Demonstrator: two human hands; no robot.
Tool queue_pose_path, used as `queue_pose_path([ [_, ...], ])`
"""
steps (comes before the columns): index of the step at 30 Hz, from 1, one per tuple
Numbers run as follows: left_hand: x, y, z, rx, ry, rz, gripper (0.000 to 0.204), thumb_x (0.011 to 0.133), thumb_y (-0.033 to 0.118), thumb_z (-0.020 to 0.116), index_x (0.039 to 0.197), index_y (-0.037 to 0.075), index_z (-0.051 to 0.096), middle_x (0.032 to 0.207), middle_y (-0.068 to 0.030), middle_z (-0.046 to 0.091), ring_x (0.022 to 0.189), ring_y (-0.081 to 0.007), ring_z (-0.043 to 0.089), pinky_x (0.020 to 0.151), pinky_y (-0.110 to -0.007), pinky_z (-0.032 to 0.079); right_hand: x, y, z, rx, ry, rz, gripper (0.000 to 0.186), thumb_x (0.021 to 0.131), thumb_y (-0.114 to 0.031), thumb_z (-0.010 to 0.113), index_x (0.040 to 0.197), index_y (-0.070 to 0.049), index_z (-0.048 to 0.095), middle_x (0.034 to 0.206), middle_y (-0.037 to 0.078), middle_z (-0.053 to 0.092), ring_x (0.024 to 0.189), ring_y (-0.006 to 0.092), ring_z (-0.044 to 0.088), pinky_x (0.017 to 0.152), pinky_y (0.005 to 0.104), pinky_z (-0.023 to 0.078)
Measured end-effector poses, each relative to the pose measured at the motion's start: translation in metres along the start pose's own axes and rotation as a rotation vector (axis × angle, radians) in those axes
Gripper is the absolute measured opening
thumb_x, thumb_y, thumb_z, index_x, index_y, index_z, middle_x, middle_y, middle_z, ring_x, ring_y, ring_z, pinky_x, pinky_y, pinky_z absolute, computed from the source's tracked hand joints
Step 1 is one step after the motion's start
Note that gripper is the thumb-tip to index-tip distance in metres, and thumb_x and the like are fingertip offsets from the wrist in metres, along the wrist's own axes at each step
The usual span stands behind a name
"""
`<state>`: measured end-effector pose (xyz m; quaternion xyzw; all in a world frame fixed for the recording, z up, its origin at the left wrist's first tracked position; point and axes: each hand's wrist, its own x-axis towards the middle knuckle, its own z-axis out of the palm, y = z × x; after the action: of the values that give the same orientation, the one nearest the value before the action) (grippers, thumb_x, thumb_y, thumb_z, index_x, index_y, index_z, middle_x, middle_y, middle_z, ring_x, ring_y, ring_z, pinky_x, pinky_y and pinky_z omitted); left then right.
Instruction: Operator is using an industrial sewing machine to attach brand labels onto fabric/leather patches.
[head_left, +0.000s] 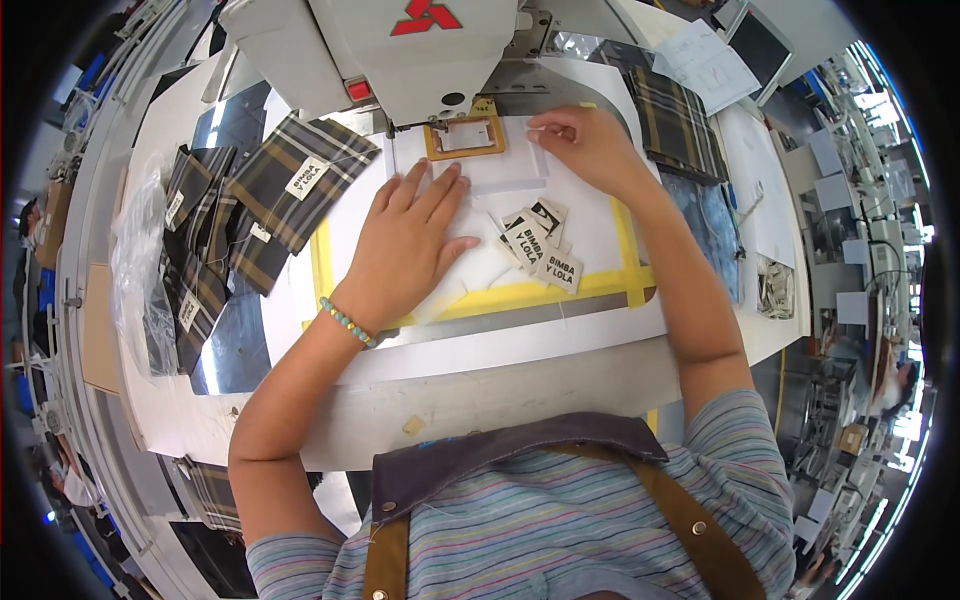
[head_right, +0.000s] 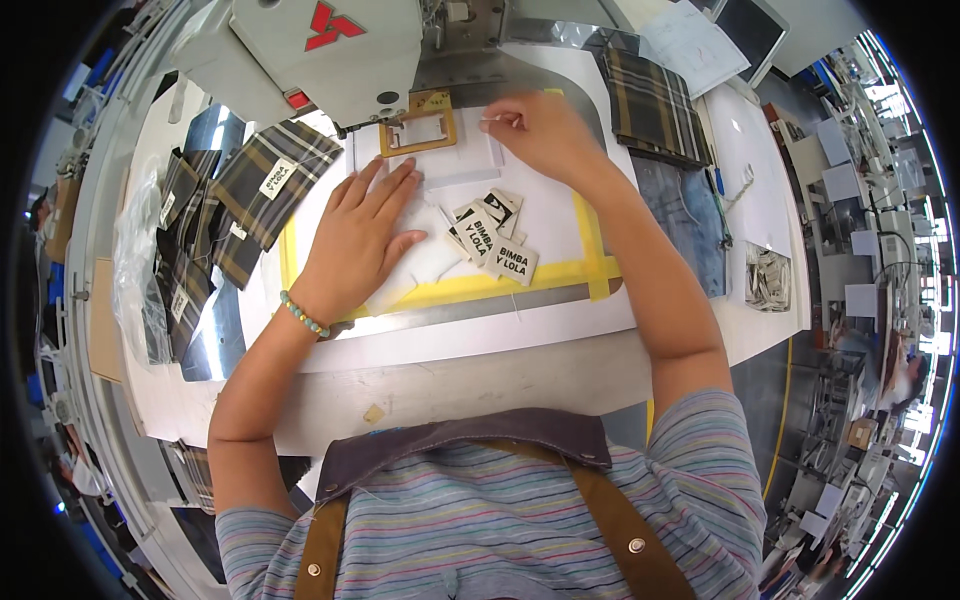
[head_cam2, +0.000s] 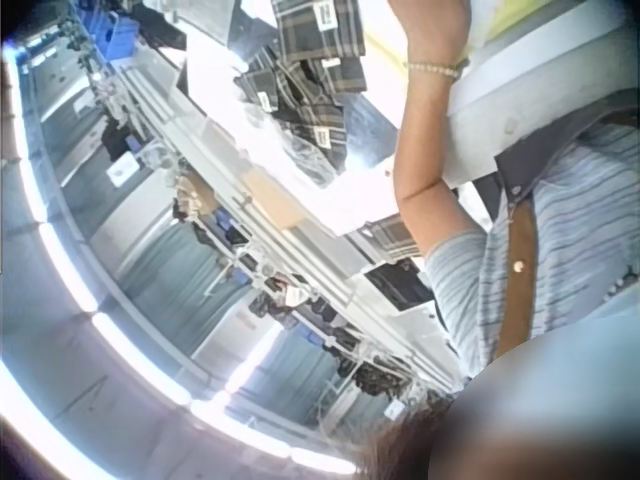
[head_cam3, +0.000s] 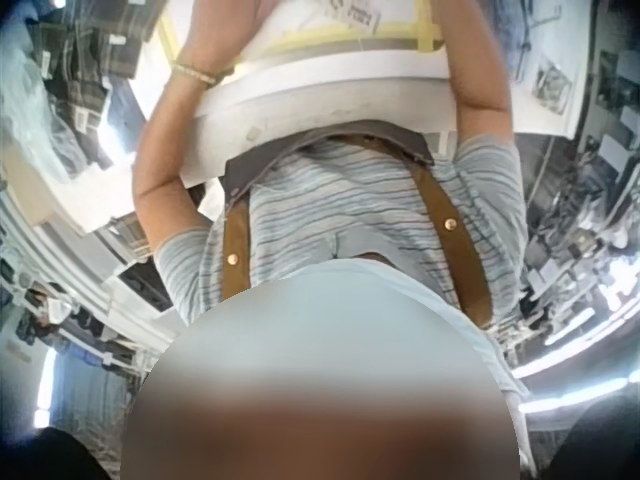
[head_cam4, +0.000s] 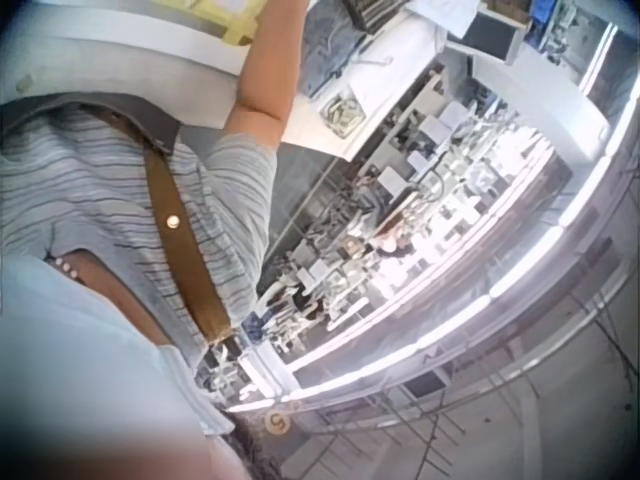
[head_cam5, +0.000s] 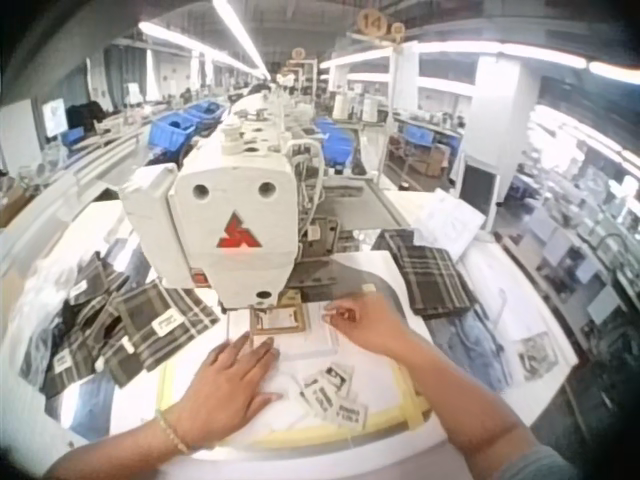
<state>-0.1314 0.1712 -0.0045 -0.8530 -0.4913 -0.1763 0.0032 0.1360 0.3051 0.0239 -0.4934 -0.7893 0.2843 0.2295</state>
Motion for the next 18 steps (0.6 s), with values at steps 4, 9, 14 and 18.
queue_pose_path([
  [4, -0.001, -0.009, -0.004, 0.066, 0.018, 0.025, 0.066, 0.102, 0.049, 0.062, 0.149, 0.002, 0.055, 0.156, -0.0148, 0.055, 0.147, -0.0411, 0.046, 0.121, -0.054, 0.037, -0.018, 0.001, -0.010, -0.122, -0.049, -0.109, 0.028, 0.097, -0.021, 0.075, 0.116, -0.001, 0.078, 0.104, 0.010, 0.074, 0.091, 0.0203, 0.069, 0.083, 0.0332, 0.054],
  [9, 0.002, -0.022, -0.009, 0.105, -0.071, 0.020, 0.071, 0.102, 0.052, 0.060, 0.155, 0.006, 0.050, 0.159, -0.0122, 0.052, 0.150, -0.0399, 0.043, 0.124, -0.053, 0.034, -0.022, 0.005, 0.005, -0.241, 0.005, -0.331, 0.041, 0.098, -0.026, 0.076, 0.133, -0.006, 0.072, 0.139, 0.015, 0.064, 0.125, 0.0315, 0.061, 0.104, 0.0410, 0.051],
  [14, 0.002, -0.025, -0.010, 0.114, -0.075, 0.043, 0.073, 0.102, 0.055, 0.058, 0.155, 0.006, 0.050, 0.159, -0.0127, 0.052, 0.149, -0.0403, 0.044, 0.124, -0.053, 0.034, -0.031, 0.003, 0.019, -0.430, -0.103, -0.451, 0.058, 0.101, -0.052, 0.067, 0.143, -0.013, 0.067, 0.168, 0.024, 0.034, 0.158, 0.0423, 0.028, 0.127, 0.0601, 0.024],
  [18, 0.002, -0.023, -0.008, 0.080, -0.052, 0.039, 0.071, 0.101, 0.054, 0.059, 0.152, 0.004, 0.053, 0.158, -0.0135, 0.054, 0.149, -0.0420, 0.044, 0.123, -0.054, 0.035, -0.037, -0.007, 0.033, -0.471, -0.126, -0.415, 0.061, 0.104, -0.059, 0.059, 0.148, -0.017, 0.064, 0.171, 0.028, 0.025, 0.160, 0.0463, 0.021, 0.127, 0.0660, 0.018],
])
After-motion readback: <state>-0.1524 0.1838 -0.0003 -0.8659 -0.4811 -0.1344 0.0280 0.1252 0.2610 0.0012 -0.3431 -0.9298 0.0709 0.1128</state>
